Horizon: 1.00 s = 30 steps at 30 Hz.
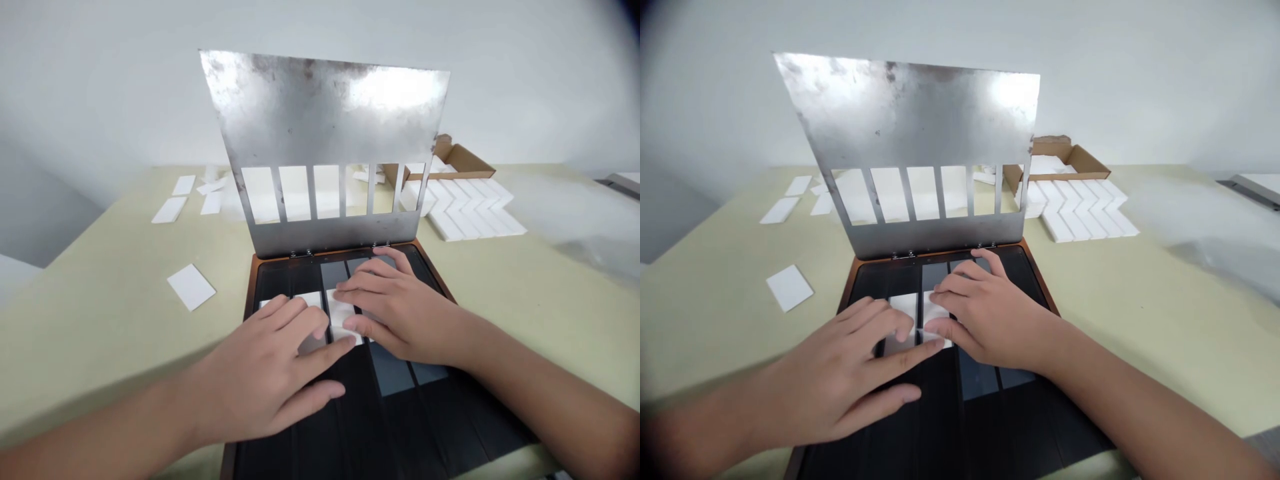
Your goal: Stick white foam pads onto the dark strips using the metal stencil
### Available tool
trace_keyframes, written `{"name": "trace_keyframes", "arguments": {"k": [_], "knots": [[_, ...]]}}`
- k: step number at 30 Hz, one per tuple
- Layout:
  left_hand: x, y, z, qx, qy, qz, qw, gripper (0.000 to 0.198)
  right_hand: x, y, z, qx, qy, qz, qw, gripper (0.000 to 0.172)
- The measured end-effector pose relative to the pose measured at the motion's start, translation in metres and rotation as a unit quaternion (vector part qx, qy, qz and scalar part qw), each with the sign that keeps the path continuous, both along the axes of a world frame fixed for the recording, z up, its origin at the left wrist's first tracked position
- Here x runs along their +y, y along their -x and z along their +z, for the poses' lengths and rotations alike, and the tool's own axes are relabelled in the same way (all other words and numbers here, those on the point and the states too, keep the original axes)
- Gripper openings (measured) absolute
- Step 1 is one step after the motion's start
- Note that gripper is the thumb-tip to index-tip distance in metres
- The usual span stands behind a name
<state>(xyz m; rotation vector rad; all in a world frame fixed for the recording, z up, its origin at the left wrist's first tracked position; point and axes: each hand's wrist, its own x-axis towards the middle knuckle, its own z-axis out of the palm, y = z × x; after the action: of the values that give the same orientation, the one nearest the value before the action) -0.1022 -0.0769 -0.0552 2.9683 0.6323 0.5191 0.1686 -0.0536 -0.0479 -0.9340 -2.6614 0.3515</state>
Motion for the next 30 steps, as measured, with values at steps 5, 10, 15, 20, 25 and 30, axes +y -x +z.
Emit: {"name": "trace_keyframes", "arguments": {"k": [5, 10, 15, 20, 25, 30], "knots": [[-0.0002, -0.0018, 0.0022, 0.007, 0.010, 0.016, 1.000, 0.039, 0.0011, -0.0026, -0.0019, 0.013, -0.011, 0.014, 1.000, 0.066], [-0.0017, -0.0009, 0.0000, -0.004, 0.008, 0.025, 1.000, 0.039, 0.0022, -0.0039, -0.0052, -0.009, -0.035, 0.017, 0.999, 0.081], [-0.0019, -0.0015, -0.0005, -0.003, 0.013, 0.031, 0.999, 0.036, 0.0012, -0.0022, -0.0031, -0.004, -0.025, 0.007, 1.000, 0.067], [-0.0026, -0.0037, 0.0008, 0.017, 0.021, 0.042, 0.999, 0.038, 0.0002, -0.0015, -0.0007, -0.012, -0.010, 0.002, 1.000, 0.054], [-0.0015, -0.0018, 0.0038, -0.017, -0.010, 0.030, 0.999, 0.039, 0.0005, -0.0017, 0.0001, -0.024, 0.000, 0.004, 1.000, 0.042], [-0.0027, -0.0002, 0.0070, -0.040, -0.056, -0.061, 0.996, 0.022, -0.0004, -0.0014, -0.0002, -0.026, 0.007, 0.004, 1.000, 0.041]]}}
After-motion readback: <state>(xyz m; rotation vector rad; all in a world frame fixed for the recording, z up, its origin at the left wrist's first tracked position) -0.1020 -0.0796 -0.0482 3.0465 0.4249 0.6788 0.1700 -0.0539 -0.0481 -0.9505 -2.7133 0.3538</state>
